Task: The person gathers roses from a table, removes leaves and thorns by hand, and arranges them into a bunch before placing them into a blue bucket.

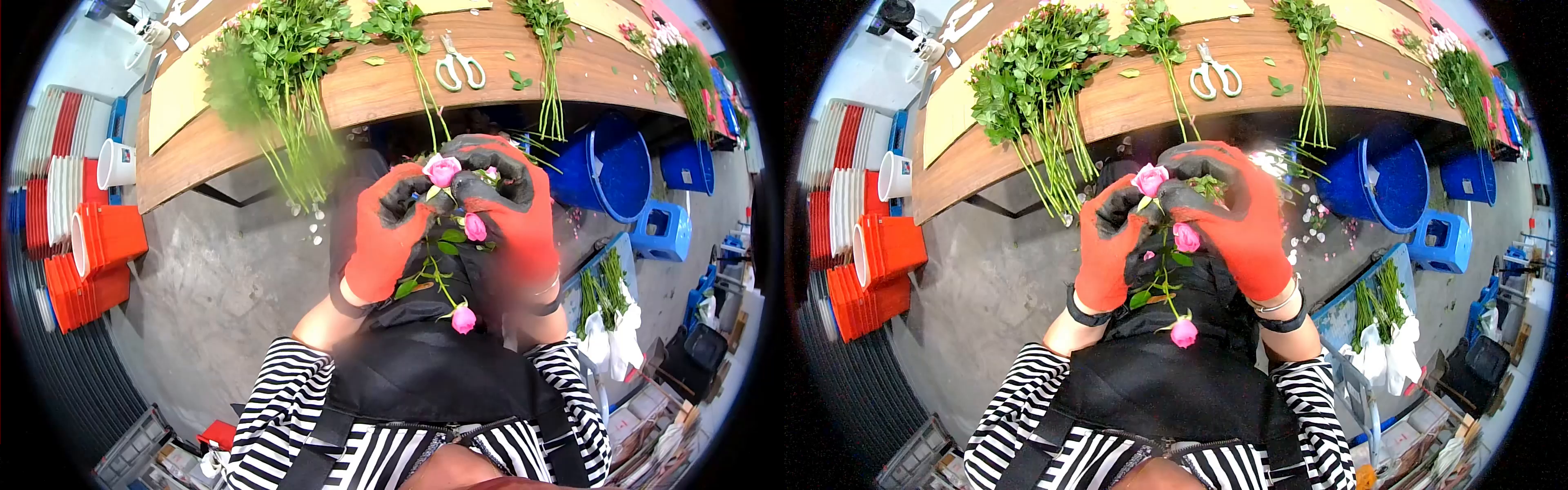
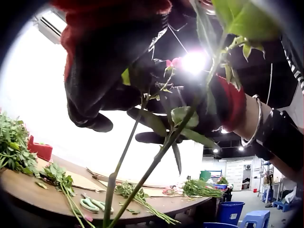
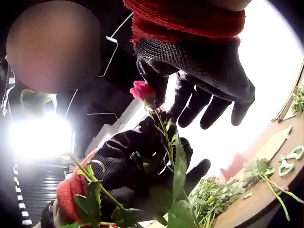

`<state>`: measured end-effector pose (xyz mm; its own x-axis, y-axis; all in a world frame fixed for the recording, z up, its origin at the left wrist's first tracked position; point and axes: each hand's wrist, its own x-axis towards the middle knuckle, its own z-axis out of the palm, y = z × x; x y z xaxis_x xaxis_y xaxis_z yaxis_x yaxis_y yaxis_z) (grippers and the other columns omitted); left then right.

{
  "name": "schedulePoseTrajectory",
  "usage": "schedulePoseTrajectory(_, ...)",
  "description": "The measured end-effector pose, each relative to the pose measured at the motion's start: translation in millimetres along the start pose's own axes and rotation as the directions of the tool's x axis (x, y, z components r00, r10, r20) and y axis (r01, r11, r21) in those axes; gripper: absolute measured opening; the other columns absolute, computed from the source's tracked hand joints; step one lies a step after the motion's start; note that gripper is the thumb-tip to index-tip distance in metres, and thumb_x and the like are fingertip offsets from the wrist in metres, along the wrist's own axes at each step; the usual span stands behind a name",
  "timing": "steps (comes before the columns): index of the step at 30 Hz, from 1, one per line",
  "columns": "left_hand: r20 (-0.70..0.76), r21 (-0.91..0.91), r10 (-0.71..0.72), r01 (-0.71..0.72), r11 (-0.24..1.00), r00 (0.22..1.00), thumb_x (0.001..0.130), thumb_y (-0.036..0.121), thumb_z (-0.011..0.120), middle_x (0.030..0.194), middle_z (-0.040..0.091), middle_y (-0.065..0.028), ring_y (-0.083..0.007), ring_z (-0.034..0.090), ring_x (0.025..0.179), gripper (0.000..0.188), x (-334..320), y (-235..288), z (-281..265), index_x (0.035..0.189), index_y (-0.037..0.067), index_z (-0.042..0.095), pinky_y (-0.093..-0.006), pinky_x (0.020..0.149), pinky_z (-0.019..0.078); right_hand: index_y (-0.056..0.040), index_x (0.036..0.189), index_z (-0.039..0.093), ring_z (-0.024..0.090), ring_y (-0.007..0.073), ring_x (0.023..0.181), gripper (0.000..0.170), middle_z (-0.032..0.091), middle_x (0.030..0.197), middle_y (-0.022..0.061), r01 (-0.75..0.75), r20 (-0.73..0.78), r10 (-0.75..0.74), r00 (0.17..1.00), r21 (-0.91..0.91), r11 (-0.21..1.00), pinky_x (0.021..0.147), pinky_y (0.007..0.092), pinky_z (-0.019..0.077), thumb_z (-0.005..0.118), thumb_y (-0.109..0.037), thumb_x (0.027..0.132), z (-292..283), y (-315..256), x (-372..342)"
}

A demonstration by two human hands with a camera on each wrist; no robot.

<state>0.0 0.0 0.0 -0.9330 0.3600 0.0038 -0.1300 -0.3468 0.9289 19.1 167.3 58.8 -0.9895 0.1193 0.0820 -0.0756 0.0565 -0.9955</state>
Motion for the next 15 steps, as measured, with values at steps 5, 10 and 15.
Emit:
schedulePoseTrajectory(5,0.057,-0.098,-0.053,0.058,0.993,0.997,0.085,0.000,0.057,0.110,0.057,-0.0039,-0.0102,0.053,0.100,0.031,1,13,9,0.115,-0.005,0.057,-0.0241,0.089,0.0425,0.0037,0.103,0.065,0.059,0.0123,0.091,0.027,0.064,0.103,0.0073,-0.068,0.018,0.066,0.998,0.162,0.984,0.081,0.0262,0.0462,0.065,-0.003,0.077,-4,5,-1)
schedulePoseTrajectory(10,0.177,0.024,0.044,-0.049,0.999,0.983,0.079,-0.001,0.060,0.106,0.058,-0.0075,-0.0149,0.054,0.099,0.026,6,1,2,0.105,-0.005,0.062,-0.0280,0.087,0.0430,0.0021,0.105,0.064,0.057,0.0098,0.088,0.023,0.065,0.097,0.0052,-0.231,0.057,0.225,0.973,0.322,0.918,0.076,0.0253,0.0450,0.061,-0.007,0.084,-12,14,0)
schedulePoseTrajectory(15,0.168,0.412,0.132,-0.192,0.891,0.977,0.070,-0.002,0.065,0.104,0.063,-0.0117,-0.0291,0.057,0.101,0.031,4,3,0,0.101,0.000,0.066,-0.0362,0.091,0.0440,0.0024,0.114,0.062,0.055,0.0113,0.107,0.039,0.062,0.116,0.0076,-0.015,-0.123,0.010,0.992,-0.036,0.999,0.092,0.0272,0.0432,0.069,-0.005,0.077,-30,18,6)
